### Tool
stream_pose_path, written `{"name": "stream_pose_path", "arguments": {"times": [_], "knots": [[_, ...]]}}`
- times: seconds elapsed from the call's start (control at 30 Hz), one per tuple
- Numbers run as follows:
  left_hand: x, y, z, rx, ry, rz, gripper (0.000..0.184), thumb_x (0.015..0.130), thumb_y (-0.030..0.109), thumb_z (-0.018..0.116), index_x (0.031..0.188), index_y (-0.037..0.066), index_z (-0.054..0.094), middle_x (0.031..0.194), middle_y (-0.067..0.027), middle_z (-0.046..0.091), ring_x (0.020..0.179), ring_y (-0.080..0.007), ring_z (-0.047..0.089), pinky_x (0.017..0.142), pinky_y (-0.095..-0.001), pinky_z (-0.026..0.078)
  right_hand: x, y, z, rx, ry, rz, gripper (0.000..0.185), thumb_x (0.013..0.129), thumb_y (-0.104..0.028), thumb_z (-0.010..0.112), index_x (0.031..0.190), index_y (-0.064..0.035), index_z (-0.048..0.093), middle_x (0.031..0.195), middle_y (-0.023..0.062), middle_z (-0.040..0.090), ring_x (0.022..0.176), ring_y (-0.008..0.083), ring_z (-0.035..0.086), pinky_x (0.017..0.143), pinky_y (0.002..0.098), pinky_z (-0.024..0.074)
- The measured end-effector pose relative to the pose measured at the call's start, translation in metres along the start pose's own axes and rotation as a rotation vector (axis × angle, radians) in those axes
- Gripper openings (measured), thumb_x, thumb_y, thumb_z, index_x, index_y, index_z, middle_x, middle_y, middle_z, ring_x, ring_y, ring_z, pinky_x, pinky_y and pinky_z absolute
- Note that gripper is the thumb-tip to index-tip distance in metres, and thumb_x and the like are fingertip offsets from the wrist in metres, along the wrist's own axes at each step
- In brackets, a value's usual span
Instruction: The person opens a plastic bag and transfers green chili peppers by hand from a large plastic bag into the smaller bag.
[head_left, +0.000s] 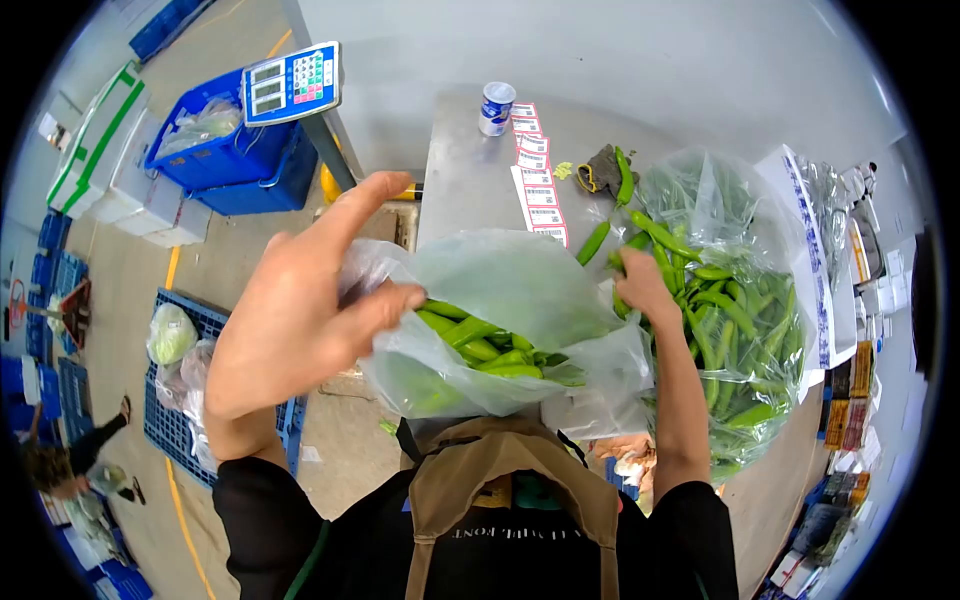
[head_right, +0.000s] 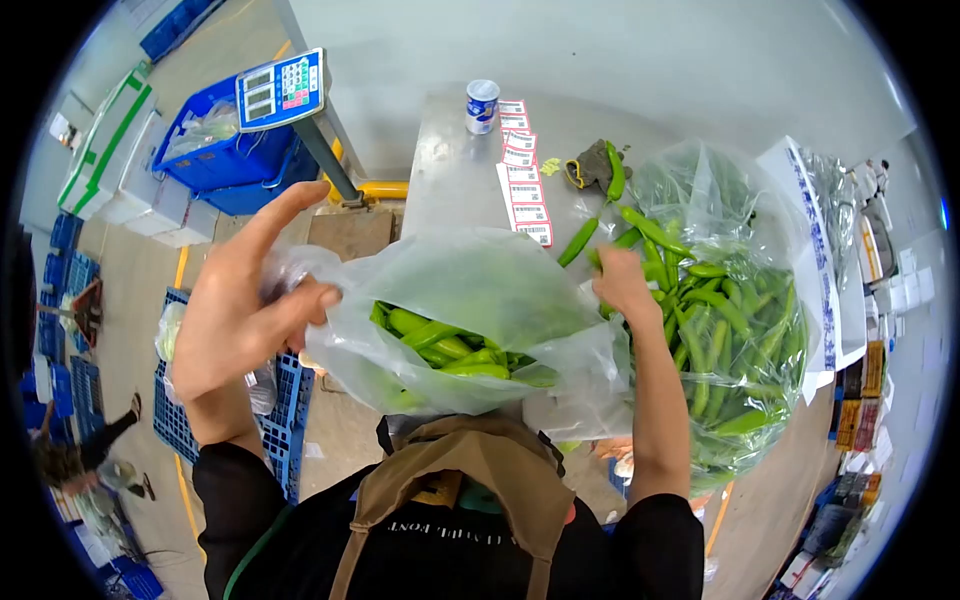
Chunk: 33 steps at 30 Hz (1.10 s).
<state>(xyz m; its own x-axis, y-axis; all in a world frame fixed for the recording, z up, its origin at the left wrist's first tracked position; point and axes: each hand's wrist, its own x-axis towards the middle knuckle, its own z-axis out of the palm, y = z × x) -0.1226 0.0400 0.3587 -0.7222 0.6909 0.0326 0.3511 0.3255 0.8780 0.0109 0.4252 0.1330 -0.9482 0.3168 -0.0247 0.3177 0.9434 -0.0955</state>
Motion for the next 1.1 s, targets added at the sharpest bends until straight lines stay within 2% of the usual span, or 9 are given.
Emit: {"name": "stream_pose_path", "arguments": {"times": [0.13,0.27,0.47,0.6,0.67,0.73,0.8,1.03,1.1], "knots": [[0.026,-0.038,0.003,0.562,0.108,0.250,0.010,0.076,0.001,0.064,0.083,-0.005,0.061,0.060,-0.0171,0.059,0.044,-0.0231,0.055,0.048,-0.0322,0.044,-0.004,-0.108,-0.097,0.336,0.266,0.025,0.043,0.062,-0.029,0.077,0.088,-0.0010,0.057,0.066,0.0162,0.059,0.061,0.0359,0.059,0.054,0.0417,0.0444],[0.039,-0.046,0.009,0.395,0.235,0.219,0.011,0.078,0.004,0.063,0.084,-0.005,0.060,0.057,-0.0151,0.057,0.045,-0.0192,0.055,0.047,-0.0299,0.042,-0.020,-0.176,-0.068,0.194,0.169,-0.250,0.040,0.062,-0.030,0.077,0.087,-0.0038,0.060,0.065,0.0158,0.060,0.062,0.0341,0.060,0.054,0.0411,0.0458],[0.051,-0.059,-0.003,0.476,0.206,0.033,0.013,0.075,0.004,0.065,0.086,-0.002,0.061,0.067,-0.0178,0.060,0.057,-0.0284,0.059,0.053,-0.0336,0.045,0.048,-0.105,-0.047,0.229,0.286,0.058,0.026,0.064,-0.020,0.067,0.088,-0.0078,0.066,0.073,0.0173,0.063,0.070,0.0366,0.061,0.062,0.0439,0.0488],[0.035,-0.040,0.033,0.532,0.516,0.501,0.022,0.070,0.000,0.067,0.090,0.001,0.059,0.087,-0.0128,0.061,0.065,-0.0299,0.060,0.058,-0.0353,0.049,0.071,-0.099,-0.045,0.278,0.340,0.042,0.024,0.064,-0.021,0.064,0.085,-0.0079,0.067,0.071,0.0176,0.063,0.069,0.0375,0.061,0.062,0.0459,0.0493],[0.026,-0.044,0.069,0.317,0.228,0.932,0.018,0.072,0.003,0.067,0.087,-0.001,0.057,0.085,-0.0113,0.060,0.075,-0.0292,0.061,0.065,-0.0343,0.050,0.082,-0.100,-0.039,0.311,0.313,0.052,0.024,0.064,-0.020,0.063,0.085,-0.0076,0.067,0.071,0.0180,0.063,0.070,0.0375,0.061,0.063,0.0459,0.0494],[0.031,-0.042,0.116,-0.084,-0.271,0.713,0.018,0.076,0.008,0.067,0.088,-0.002,0.059,0.080,-0.0120,0.061,0.074,-0.0285,0.062,0.069,-0.0345,0.050,0.094,-0.098,-0.028,0.341,0.249,0.094,0.027,0.064,-0.020,0.063,0.086,-0.0062,0.067,0.073,0.0188,0.063,0.072,0.0371,0.061,0.066,0.0448,0.0492],[0.049,-0.085,0.146,-0.109,-0.429,0.578,0.020,0.079,0.013,0.065,0.091,-0.003,0.060,0.077,-0.0127,0.062,0.074,-0.0280,0.062,0.071,-0.0368,0.050,0.102,-0.096,-0.015,0.331,0.220,0.100,0.026,0.064,-0.020,0.063,0.086,-0.0057,0.067,0.073,0.0194,0.063,0.072,0.0374,0.061,0.066,0.0452,0.0492],[0.092,-0.166,0.132,0.631,0.097,0.264,0.030,0.077,0.022,0.068,0.101,0.005,0.062,0.079,-0.0137,0.061,0.081,-0.0292,0.059,0.073,-0.0406,0.046,0.110,-0.099,0.001,0.313,0.105,0.098,0.020,0.064,-0.017,0.061,0.079,-0.0026,0.064,0.076,0.0203,0.064,0.074,0.0380,0.062,0.067,0.0466,0.0502],[0.091,-0.174,0.130,0.438,-0.032,0.168,0.031,0.076,0.024,0.069,0.103,0.009,0.063,0.080,-0.0136,0.059,0.081,-0.0304,0.058,0.072,-0.0421,0.045,0.113,-0.100,0.007,0.312,0.066,0.096,0.020,0.064,-0.015,0.061,0.079,-0.0020,0.064,0.077,0.0207,0.064,0.076,0.0382,0.063,0.068,0.0465,0.0504]]}}
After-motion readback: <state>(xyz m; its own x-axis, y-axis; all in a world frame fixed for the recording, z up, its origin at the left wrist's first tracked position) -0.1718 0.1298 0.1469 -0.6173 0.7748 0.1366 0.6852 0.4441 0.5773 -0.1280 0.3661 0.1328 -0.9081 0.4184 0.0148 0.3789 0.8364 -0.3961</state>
